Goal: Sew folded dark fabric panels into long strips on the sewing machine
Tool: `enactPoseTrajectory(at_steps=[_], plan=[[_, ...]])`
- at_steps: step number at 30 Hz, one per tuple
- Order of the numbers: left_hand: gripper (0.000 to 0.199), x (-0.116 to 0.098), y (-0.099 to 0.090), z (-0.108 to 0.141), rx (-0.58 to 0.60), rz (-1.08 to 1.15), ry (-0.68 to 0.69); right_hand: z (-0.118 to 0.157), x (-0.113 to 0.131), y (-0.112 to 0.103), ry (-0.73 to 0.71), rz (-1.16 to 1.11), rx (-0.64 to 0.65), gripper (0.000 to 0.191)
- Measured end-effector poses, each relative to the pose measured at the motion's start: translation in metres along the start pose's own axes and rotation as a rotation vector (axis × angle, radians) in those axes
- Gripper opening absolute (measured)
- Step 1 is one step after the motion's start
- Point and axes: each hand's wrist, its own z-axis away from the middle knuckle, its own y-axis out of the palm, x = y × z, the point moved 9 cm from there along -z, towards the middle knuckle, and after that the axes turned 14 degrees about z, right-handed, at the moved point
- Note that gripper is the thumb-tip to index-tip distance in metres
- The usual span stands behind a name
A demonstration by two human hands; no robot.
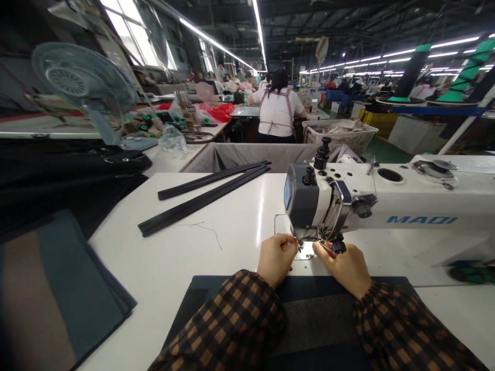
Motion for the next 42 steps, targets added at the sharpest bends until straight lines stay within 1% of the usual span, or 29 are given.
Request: enactPoseTrajectory(at_steps=[14,32,42], plan=[[0.017,-0.003,-0.001,0.002,-0.007,-0.010,0.020,0.002,0.010,-0.004,-0.048,0.114,0.008,0.046],[0.018,-0.011,-0.002,0.003,-0.037,-0.114,0.096,0.003,0.010,0.001,-0.076,0.101,0.029,0.044],[0.018,-0.012,-0.003,0.004,-0.052,-0.135,0.116,0.003,0.011,0.003,-0.086,0.088,0.047,0.040]])
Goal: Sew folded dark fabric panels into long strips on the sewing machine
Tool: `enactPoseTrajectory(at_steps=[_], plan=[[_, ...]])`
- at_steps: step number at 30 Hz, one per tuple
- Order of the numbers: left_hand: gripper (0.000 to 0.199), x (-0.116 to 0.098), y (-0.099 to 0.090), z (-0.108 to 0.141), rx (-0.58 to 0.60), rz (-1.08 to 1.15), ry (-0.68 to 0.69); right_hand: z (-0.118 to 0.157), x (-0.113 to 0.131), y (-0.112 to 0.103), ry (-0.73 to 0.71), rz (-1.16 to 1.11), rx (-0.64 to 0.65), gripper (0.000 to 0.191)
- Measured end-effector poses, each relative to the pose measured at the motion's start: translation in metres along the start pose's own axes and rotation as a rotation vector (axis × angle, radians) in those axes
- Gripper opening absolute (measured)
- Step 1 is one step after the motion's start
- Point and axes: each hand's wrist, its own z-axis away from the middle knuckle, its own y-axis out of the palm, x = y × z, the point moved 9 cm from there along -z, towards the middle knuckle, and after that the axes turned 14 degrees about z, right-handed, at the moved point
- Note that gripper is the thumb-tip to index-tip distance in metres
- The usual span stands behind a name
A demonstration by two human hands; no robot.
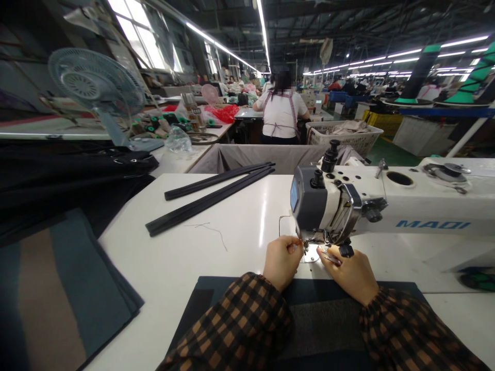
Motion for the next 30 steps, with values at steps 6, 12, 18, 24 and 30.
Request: enactPoseTrajectory(at_steps=[6,12,18,24,30], plan=[[0.019,-0.001,0.002,0.000,0.011,-0.015,0.000,-0.001,0.001,0.000,-0.016,-0.010,-0.004,0.041],[0.020,-0.002,0.002,0.001,0.013,-0.032,-0.007,0.000,0.000,0.000,-0.005,-0.016,-0.027,0.042],[0.019,-0.003,0.003,0.001,0.025,-0.039,-0.007,-0.002,0.000,0.003,-0.012,-0.055,-0.019,0.034],[0.019,-0.005,0.003,0.000,0.012,-0.039,0.021,-0.007,-0.003,0.010,-0.025,-0.078,-0.025,0.029],[0.021,-0.004,0.003,0.000,0.013,-0.044,0.055,-0.011,0.002,0.016,-0.029,-0.079,-0.031,0.028]])
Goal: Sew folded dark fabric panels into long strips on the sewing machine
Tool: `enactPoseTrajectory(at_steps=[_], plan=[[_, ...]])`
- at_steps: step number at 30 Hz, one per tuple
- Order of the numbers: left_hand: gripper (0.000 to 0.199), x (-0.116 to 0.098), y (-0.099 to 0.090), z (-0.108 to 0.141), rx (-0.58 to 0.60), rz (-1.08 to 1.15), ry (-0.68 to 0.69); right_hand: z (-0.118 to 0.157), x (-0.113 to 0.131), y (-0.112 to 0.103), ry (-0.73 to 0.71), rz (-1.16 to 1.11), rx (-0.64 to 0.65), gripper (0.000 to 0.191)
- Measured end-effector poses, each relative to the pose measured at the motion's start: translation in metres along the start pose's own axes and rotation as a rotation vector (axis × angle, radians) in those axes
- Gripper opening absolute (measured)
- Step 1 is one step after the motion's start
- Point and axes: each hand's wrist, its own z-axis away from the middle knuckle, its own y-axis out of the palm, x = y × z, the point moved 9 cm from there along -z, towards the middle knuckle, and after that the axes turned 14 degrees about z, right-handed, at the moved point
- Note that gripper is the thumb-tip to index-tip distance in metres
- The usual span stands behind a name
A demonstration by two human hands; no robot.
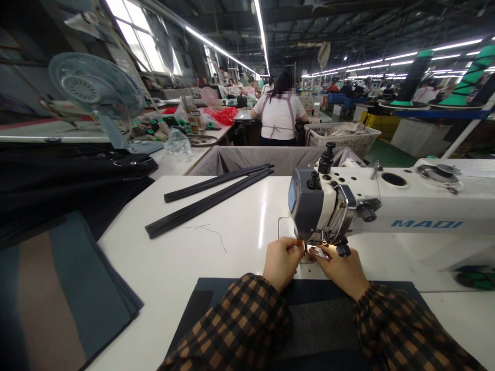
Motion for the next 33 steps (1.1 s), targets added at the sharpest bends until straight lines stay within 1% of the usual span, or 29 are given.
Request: enactPoseTrajectory(at_steps=[5,12,21,25,29,33], plan=[[0.021,0.002,0.000,-0.001,-0.008,-0.009,0.010,-0.003,0.004,0.000,0.015,0.014,-0.003,0.032],[0.023,-0.001,0.000,0.000,0.001,-0.011,0.030,-0.004,0.011,-0.001,0.004,0.013,-0.009,0.028],[0.021,0.000,0.000,-0.001,0.001,-0.030,0.008,-0.005,0.015,-0.004,-0.008,0.003,0.007,0.026],[0.020,0.000,0.000,-0.002,-0.002,-0.035,0.008,-0.006,0.016,-0.005,0.012,0.012,0.020,0.024],[0.014,-0.003,-0.003,0.001,-0.009,-0.032,0.028,-0.006,0.014,-0.004,0.049,0.018,0.044,0.024],[0.020,-0.012,-0.006,0.011,0.020,-0.015,0.094,-0.001,0.004,-0.011,0.091,-0.020,0.051,0.017]])
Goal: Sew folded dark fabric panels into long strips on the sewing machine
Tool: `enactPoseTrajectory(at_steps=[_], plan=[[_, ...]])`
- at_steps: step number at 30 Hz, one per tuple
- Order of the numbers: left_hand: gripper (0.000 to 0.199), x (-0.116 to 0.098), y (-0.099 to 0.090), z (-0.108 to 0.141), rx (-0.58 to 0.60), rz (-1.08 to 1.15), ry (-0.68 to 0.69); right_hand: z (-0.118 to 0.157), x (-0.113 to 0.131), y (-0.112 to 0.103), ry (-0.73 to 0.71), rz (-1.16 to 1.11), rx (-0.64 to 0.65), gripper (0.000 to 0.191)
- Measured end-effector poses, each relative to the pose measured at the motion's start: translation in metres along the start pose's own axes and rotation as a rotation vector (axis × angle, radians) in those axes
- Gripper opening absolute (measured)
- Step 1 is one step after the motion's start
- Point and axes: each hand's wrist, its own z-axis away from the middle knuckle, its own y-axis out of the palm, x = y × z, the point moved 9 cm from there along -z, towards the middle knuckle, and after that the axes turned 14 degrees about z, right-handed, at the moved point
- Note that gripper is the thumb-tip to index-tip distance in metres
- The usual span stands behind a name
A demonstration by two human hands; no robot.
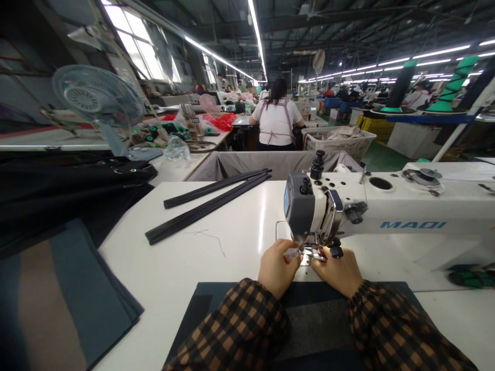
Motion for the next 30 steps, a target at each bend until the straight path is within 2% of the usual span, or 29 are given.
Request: enactPoseTrajectory(at_steps=[4,7,9,13,16,19,23,26,30], plan=[[0.022,-0.014,0.007,0.010,0.099,-0.012,0.101,0.011,-0.002,-0.016,-0.020,-0.124,0.053,0.016],[0.021,-0.024,0.020,0.017,0.235,-0.093,0.202,0.020,0.011,-0.028,-0.120,-0.272,0.151,0.013],[0.020,-0.028,0.023,0.020,0.274,-0.122,0.232,0.023,0.019,-0.033,-0.174,-0.347,0.208,0.017],[0.020,-0.033,0.018,0.023,0.283,-0.086,0.248,0.020,0.023,-0.035,-0.194,-0.526,0.240,0.024],[0.018,-0.035,0.011,0.022,0.227,0.006,0.234,0.016,0.032,-0.029,-0.276,-0.624,0.290,0.033],[0.017,-0.032,0.003,0.018,0.145,0.045,0.179,0.012,0.035,-0.018,-0.312,-0.589,0.325,0.034],[0.016,-0.028,-0.004,0.014,0.095,0.015,0.119,0.004,0.030,-0.010,-0.257,-0.497,0.263,0.023],[0.014,-0.028,-0.007,0.014,0.104,0.015,0.095,0.008,0.030,-0.011,-0.221,-0.488,0.239,0.024],[0.011,-0.029,-0.001,0.019,0.205,0.073,0.091,0.022,0.043,-0.019,-0.303,-0.510,0.243,0.025]])
